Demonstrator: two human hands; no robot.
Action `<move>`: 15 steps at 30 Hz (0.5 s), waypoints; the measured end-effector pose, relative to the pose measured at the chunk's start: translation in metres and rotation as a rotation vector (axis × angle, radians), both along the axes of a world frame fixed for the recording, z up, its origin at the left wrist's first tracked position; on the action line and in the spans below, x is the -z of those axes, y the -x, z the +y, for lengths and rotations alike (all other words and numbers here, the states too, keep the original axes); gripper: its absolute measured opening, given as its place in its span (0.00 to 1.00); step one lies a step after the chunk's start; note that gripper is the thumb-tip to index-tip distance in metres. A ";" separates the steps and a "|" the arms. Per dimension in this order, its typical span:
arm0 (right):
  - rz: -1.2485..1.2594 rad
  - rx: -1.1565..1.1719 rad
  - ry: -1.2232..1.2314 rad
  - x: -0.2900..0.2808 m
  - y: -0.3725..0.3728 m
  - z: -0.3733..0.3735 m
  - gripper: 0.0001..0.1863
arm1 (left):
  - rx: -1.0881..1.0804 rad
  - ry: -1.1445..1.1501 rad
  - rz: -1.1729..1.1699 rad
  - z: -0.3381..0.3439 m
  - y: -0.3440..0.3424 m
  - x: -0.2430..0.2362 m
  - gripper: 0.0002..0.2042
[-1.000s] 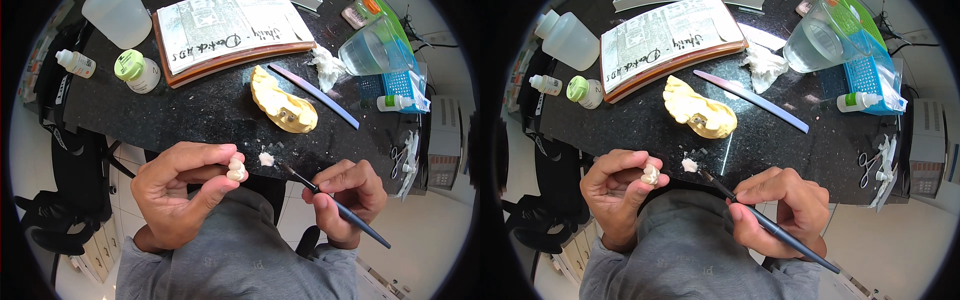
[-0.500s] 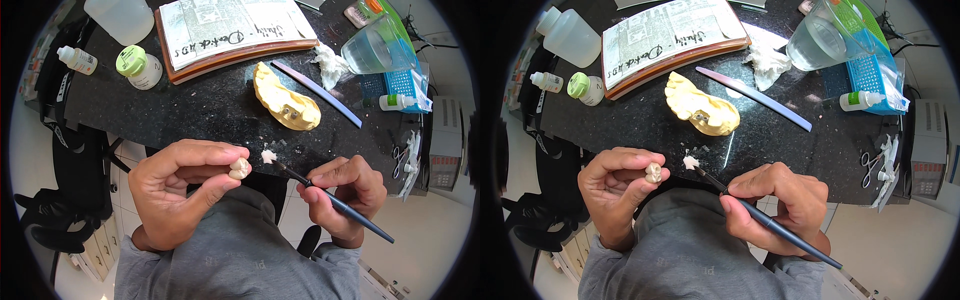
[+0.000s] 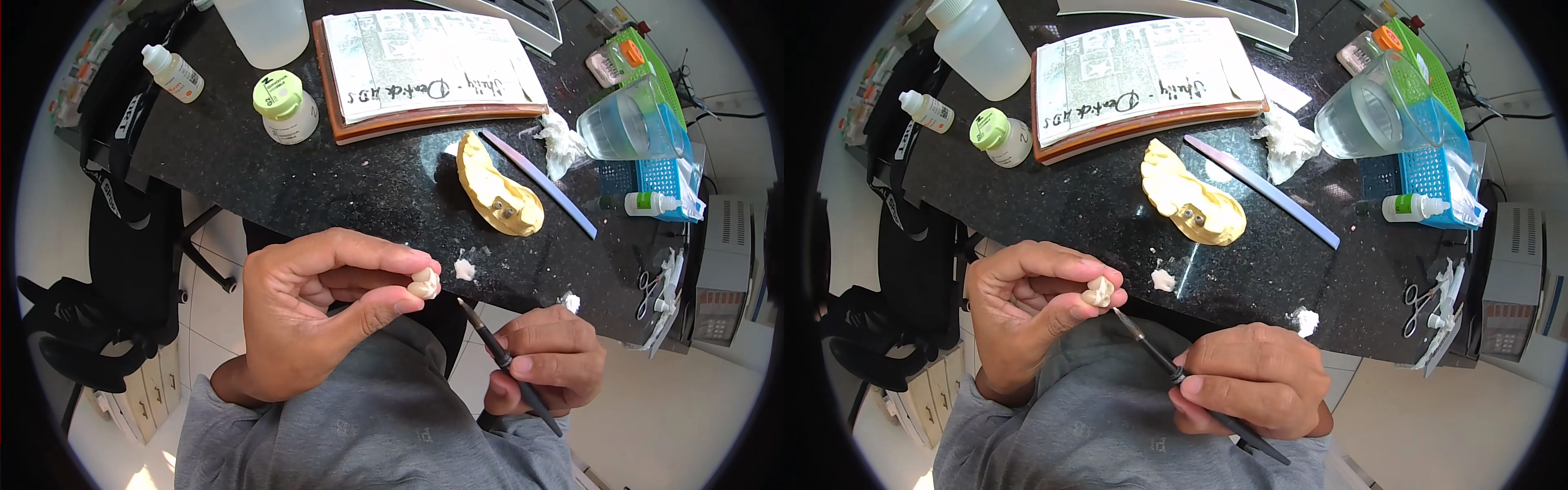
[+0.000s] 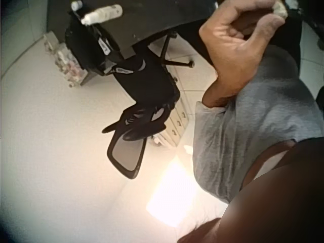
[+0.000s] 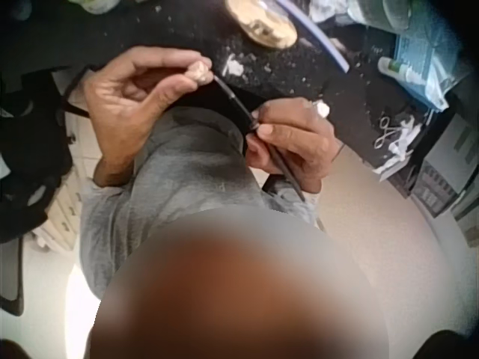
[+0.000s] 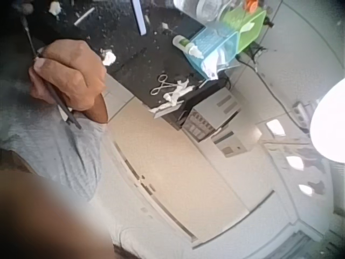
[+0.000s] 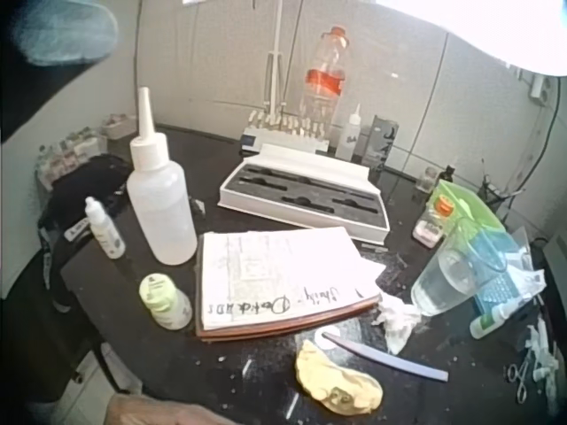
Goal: Applying and sculpting dental porcelain on a prosthetic crown using a fine brush at a laboratory bench.
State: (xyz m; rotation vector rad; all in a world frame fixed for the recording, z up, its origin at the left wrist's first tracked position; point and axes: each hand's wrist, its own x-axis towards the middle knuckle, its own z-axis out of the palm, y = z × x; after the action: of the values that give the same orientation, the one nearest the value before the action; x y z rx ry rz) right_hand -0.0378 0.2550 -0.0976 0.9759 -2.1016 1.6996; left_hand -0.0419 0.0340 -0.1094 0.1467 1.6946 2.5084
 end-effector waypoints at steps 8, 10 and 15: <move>0.080 0.037 -0.035 0.003 0.002 -0.007 0.16 | -0.073 0.016 -0.050 0.005 0.000 -0.005 0.11; 0.077 0.034 -0.045 0.002 0.003 -0.007 0.16 | -0.067 0.028 -0.041 0.005 0.000 -0.005 0.10; 0.087 0.032 -0.038 0.004 0.003 -0.007 0.15 | -0.065 0.032 -0.038 0.005 0.000 -0.005 0.10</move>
State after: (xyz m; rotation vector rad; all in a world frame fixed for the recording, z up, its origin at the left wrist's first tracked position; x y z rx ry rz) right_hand -0.0409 0.2482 -0.1013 1.0032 -2.0895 1.5791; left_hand -0.0421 0.0394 -0.1040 0.0416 1.7509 2.5110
